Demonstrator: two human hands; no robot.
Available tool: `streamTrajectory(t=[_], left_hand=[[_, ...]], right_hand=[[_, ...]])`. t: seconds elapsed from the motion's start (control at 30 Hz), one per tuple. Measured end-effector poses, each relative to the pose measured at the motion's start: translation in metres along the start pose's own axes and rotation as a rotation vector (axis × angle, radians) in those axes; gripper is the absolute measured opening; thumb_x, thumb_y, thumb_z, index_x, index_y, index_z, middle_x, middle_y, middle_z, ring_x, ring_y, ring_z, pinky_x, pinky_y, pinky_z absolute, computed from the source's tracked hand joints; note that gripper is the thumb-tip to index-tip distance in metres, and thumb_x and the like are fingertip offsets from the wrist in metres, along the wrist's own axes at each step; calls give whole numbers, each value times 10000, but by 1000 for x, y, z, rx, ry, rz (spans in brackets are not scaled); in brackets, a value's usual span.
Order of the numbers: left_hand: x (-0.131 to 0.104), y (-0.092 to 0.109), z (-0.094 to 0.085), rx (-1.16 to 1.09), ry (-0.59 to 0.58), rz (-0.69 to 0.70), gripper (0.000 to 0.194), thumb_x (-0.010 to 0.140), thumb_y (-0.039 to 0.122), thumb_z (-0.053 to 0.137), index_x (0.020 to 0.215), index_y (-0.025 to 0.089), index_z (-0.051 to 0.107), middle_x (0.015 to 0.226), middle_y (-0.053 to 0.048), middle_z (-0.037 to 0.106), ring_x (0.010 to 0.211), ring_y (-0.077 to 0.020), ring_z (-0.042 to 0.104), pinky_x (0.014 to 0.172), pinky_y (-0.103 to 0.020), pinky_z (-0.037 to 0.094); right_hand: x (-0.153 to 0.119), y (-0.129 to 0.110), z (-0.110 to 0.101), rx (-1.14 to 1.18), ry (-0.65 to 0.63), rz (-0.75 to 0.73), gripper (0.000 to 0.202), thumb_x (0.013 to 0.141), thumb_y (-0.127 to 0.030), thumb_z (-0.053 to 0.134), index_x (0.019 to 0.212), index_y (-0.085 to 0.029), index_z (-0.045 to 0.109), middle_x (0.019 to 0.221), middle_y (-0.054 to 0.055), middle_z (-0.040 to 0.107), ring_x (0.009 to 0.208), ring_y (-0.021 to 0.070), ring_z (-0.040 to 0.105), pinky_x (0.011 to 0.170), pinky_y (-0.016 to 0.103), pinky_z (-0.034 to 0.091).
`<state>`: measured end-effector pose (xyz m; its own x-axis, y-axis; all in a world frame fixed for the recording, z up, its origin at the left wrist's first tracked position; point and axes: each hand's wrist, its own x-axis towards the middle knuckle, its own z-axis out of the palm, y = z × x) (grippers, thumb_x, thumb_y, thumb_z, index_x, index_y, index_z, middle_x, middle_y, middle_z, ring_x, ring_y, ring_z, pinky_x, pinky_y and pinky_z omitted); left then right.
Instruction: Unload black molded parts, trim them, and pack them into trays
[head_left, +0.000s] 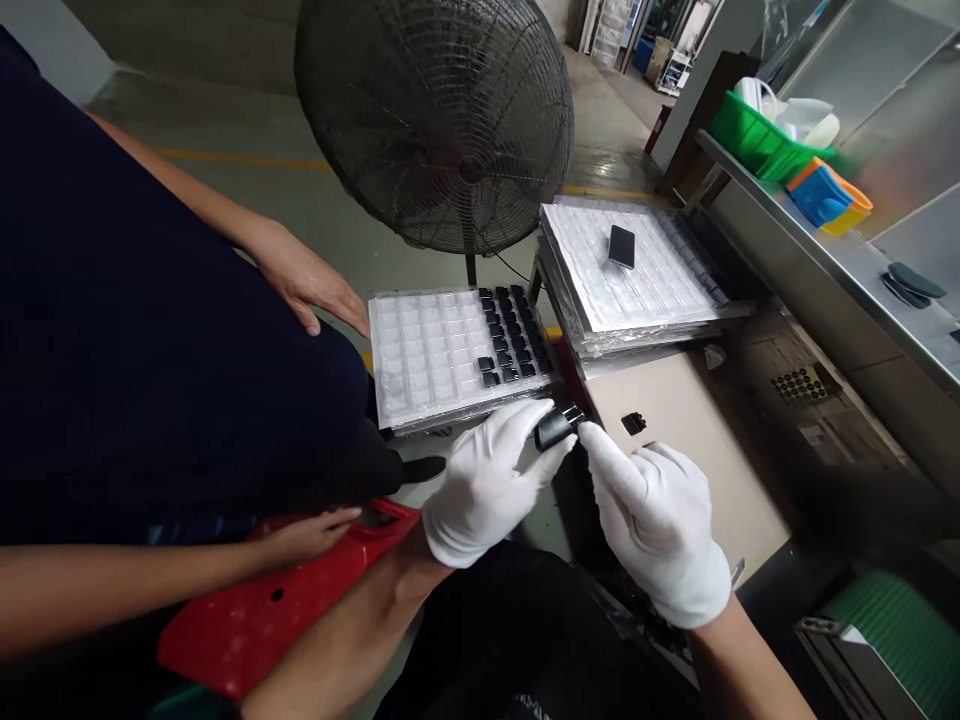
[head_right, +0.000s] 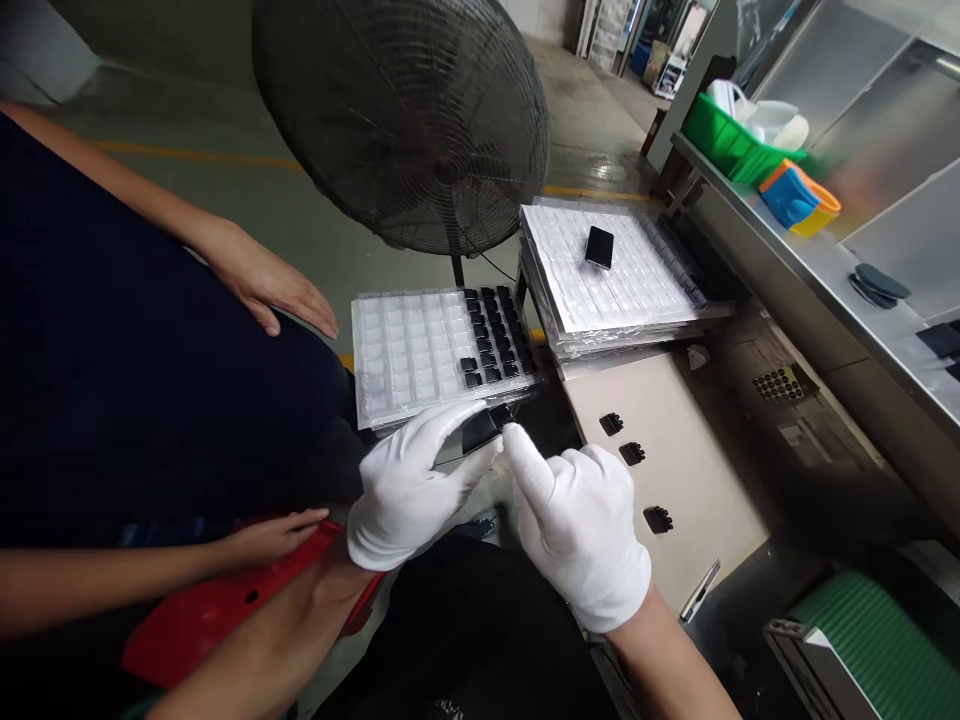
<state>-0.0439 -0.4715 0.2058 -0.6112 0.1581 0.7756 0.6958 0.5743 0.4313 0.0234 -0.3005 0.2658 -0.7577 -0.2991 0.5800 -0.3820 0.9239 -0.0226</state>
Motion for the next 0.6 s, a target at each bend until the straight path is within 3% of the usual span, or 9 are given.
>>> streamTrajectory(t=[0.3,0.47,0.53,0.6], left_hand=[[0,-12,-4,-54,-4,-87,294,1038,380,695,1234,161,715,1126,-119,820,1010,-243,814,879,-315,677],[1,-10,-10,-175,-24,-153,315,1002,361,740,1252,170,737,1139,-133,816,1061,-262,801,925,-326,672],[-1,-6,-10,-327,-85,-294,327,951,362,802,1219,178,763,1153,-129,815,1079,-274,793,962,-339,655],[-10,2,-5,-622,-168,-548,345,889,381,863,1156,179,783,1124,-115,820,1039,-274,793,940,-345,649]], right_hand=[[12,1,15,91,7,-19,450,991,-47,579,1415,-173,663,577,-73,454,527,138,405,612,321,377],[6,3,25,164,125,-44,502,985,-42,578,1453,-202,663,562,-78,456,505,128,404,576,298,381],[-3,3,24,214,153,21,464,984,-81,611,1422,-207,699,572,-64,509,515,127,432,584,297,407],[-22,1,21,305,164,245,395,992,-164,651,1374,-212,738,612,-40,587,530,127,471,599,296,450]])
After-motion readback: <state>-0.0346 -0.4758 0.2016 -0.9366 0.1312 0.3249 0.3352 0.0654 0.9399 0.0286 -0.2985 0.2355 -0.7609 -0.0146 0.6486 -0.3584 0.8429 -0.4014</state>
